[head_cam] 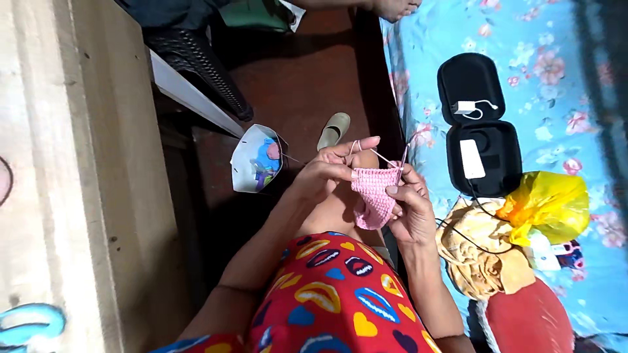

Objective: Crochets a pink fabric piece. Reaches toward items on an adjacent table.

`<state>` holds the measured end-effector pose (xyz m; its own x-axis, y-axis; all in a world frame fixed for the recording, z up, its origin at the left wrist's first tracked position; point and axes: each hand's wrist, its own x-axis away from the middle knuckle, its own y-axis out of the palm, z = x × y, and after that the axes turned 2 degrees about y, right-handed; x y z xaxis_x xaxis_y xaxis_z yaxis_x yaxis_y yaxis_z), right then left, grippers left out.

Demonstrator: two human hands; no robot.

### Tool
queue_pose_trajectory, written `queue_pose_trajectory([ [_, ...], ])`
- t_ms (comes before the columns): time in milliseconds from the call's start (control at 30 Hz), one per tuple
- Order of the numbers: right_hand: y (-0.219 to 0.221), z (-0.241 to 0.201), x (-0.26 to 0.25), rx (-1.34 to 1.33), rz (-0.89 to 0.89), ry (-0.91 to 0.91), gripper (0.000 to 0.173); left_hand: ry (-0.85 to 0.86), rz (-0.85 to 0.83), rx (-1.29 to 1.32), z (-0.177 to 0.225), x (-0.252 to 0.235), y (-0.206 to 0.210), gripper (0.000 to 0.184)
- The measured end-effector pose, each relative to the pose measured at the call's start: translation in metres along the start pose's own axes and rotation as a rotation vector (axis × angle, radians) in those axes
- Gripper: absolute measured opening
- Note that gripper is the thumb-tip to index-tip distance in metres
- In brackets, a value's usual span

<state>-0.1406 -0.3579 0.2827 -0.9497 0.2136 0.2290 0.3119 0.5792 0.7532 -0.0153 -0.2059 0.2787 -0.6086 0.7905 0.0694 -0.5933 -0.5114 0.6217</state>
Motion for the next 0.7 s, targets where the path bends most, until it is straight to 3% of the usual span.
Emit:
queue_pose_trajectory([
  [100,-0.001,-0.001,-0.002,0.05,0.032,-0.021,0.036,-0.017,-0.011,-0.061,-0.004,0.001,-0.003,0.056],
  [200,-0.009,-0.006,-0.005,0.164,0.034,-0.019,0.041,-0.029,-0.06,-0.213,-0.002,0.006,-0.012,0.036],
  [267,-0.017,-0.003,-0.014,0.223,-0.006,-0.006,0.04,-0.05,0.0,-0.355,0.008,0.012,-0.018,0.023],
  [333,-0.021,0.005,-0.024,0.257,-0.04,0.037,0.036,-0.054,0.171,-0.608,0.02,0.021,-0.025,0.016],
  [467,-0.012,0.03,-0.044,0.292,-0.056,0.137,0.032,0.083,0.643,-1.078,0.041,0.056,-0.03,0.027],
  [700,0.007,0.073,-0.072,0.296,-0.117,0.24,0.029,0.65,1.141,-1.09,0.082,0.129,-0.037,0.043],
])
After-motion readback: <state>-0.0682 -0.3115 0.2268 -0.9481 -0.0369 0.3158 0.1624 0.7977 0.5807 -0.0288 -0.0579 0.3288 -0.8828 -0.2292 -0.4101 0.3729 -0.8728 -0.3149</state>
